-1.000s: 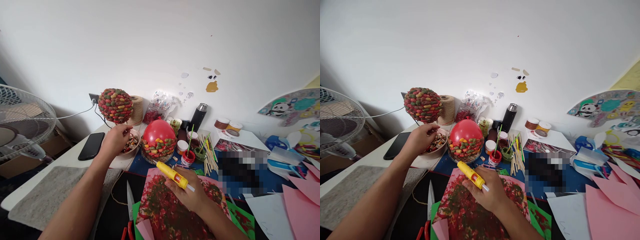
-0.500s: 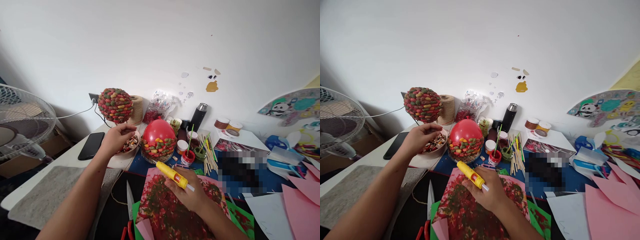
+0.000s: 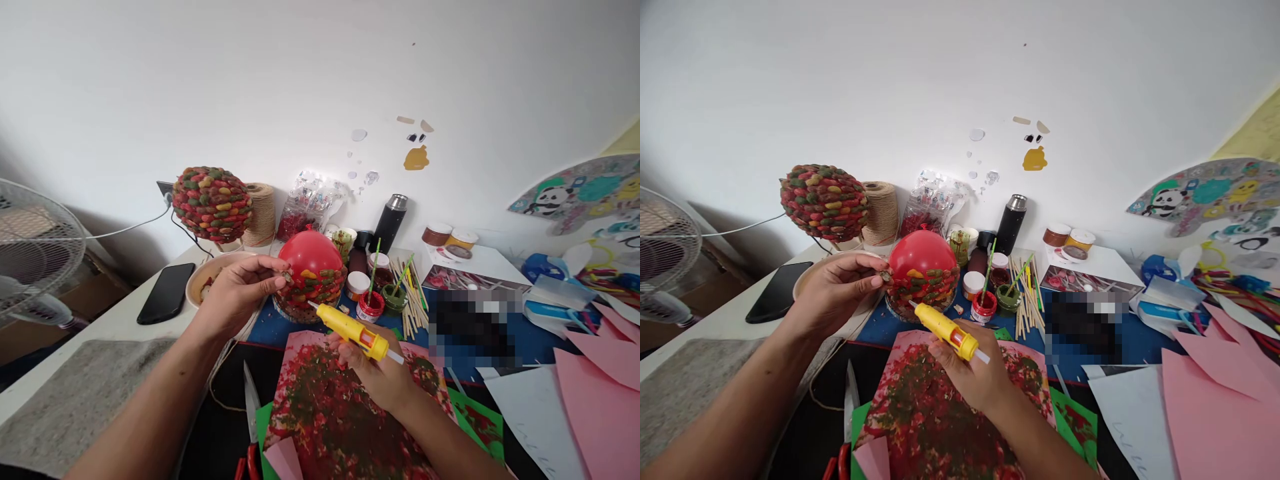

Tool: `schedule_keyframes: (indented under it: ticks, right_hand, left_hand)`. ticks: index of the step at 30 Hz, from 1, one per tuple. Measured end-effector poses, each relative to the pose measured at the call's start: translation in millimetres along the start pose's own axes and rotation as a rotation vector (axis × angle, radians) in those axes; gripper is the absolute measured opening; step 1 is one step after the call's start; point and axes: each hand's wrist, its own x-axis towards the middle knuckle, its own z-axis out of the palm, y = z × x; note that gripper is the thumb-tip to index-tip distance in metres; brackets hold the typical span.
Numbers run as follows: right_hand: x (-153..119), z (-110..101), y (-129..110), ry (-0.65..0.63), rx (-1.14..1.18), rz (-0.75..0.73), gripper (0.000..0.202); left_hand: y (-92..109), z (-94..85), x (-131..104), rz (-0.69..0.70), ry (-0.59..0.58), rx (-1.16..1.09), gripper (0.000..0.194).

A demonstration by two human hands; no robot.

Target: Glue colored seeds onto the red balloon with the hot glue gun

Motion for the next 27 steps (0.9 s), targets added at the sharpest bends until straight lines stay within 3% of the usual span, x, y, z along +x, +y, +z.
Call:
schedule_keyframes:
  ticks: [7, 22, 27]
  right_hand:
    - [0, -2, -5, 0.023, 0.134, 0.104, 0.061]
    - [-2, 0, -11, 0.067, 0.372, 0.257, 0.072]
    - [0, 0, -11, 0.099, 0.436, 0.268, 0.075]
  left_hand:
    - [-8, 3.7, -8, -0.002, -0.096, 0.065, 0.035]
    - [-14, 10.8, -15, 0.023, -0.088, 0.115, 0.026]
    - [-16, 13.9, -22, 0.015, -0.166, 0.184, 0.024]
